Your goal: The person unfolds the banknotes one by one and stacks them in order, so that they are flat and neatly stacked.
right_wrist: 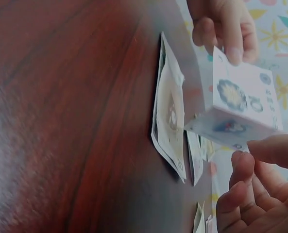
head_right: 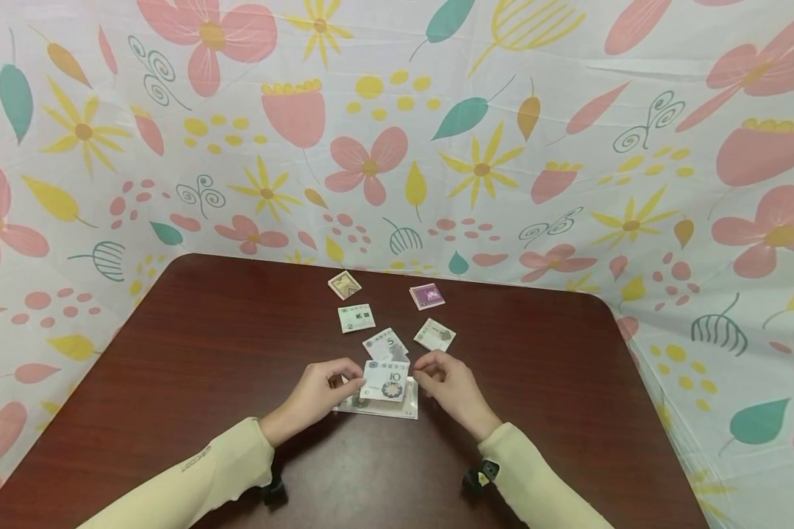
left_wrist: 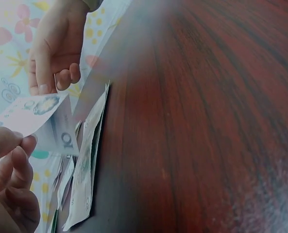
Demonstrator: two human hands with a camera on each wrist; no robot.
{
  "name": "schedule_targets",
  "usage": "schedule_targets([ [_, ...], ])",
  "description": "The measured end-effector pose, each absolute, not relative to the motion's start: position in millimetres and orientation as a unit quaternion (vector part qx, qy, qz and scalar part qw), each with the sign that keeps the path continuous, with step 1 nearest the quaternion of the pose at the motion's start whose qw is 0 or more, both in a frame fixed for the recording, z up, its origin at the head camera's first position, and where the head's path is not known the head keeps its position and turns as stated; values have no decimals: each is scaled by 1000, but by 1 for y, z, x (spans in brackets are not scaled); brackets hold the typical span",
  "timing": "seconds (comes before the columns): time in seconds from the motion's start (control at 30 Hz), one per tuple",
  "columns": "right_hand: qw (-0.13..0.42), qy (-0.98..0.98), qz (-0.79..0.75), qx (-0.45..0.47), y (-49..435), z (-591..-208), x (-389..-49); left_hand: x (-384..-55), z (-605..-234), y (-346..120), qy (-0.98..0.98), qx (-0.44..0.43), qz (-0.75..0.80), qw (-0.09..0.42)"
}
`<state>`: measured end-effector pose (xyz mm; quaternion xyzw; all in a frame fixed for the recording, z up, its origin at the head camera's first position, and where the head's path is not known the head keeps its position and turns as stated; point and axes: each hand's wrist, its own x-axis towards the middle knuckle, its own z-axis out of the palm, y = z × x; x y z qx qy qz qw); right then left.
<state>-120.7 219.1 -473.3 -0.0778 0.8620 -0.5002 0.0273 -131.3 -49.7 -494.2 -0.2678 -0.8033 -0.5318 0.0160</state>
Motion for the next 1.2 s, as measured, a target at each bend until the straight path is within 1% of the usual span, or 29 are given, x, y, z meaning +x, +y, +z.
schedule_targets([
  [0.1,19,859,-505,-82,220,-474,-124,-131,-495,-51,-795,-280,-538,7],
  [0.3,3,855,-507,-107,221,-477,-129,-130,-493,-53,-786,-293,-544,-31],
  [0.43,0,857,-502,-117,220,-478,-132,-130,-493,-54,-782,-304,-542,-42],
  [0.63,3,868,-483,-114,221,-478,-134,-129,-493,-54,-771,-306,-557,-41],
  [0.83,11,871,-482,-94,224,-474,-132,-128,-492,-58,-768,-287,-571,-40],
  [1.2,32,850,-522,-63,231,-469,-131,-132,-494,-67,-794,-237,-559,2],
])
